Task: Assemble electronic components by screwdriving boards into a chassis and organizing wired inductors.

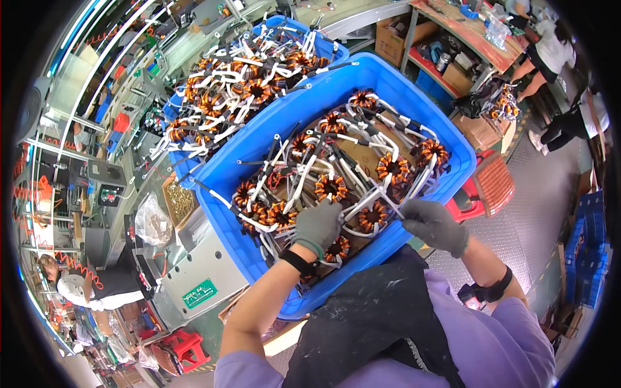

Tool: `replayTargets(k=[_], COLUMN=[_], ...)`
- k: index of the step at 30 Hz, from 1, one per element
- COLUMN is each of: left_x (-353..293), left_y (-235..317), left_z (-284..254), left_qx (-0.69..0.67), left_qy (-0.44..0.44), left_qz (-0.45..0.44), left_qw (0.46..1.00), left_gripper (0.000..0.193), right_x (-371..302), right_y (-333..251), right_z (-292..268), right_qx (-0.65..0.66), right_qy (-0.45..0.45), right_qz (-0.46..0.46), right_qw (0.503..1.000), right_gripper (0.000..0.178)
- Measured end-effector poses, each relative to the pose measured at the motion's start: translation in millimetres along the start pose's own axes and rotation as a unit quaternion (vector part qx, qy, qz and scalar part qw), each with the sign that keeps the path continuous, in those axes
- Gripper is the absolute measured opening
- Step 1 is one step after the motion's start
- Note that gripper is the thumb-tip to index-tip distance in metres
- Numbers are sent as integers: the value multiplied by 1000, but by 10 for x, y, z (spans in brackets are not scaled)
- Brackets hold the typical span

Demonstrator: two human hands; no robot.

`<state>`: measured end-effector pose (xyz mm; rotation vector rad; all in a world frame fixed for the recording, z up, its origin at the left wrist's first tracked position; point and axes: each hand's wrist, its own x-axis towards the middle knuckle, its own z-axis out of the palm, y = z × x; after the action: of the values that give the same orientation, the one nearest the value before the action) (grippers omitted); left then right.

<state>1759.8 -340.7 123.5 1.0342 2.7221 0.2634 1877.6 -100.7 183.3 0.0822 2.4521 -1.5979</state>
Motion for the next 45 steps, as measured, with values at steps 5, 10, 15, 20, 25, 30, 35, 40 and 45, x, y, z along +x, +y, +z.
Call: replayTargets(k=[5,10,15,20,25,30,35,40,45], left_x=[135,61,-28,156,490,493,597,373,484], left_y=[249,319,293,316,266,373,180,147,89], left_z=[34,-193,-104,-444,0,-567,-504,-83,406], left_qx=[39,-124,-77,5,195,-255,-627,-767,-680], left_qy=[-106,-128,-55,11,-46,-176,-18,86,223], left_qz=[-73,13,-89,-18,-56,11,-273,-215,-263], left_qw=[991,984,992,1000,978,951,729,599,647], left_gripper=[19,56,38,22,19,32,20,32,34], right_x=[112,219,262,295,381,485,548,695,828], right_y=[-147,58,22,56,171,278,320,429,576], right_z=[21,13,-161,-400,-515,-637,-698,-690,-589], right_qx=[-36,-83,-64,-79,-64,-54,-37,-36,-29], right_qy=[-7,42,-5,-17,-19,-53,-73,-59,-71], right_qz=[-13,-129,-124,-135,-144,-132,-110,-141,-147], right_qw=[999,987,990,988,987,988,990,988,986], right_gripper=[17,25,16,14,12,13,18,25,29])
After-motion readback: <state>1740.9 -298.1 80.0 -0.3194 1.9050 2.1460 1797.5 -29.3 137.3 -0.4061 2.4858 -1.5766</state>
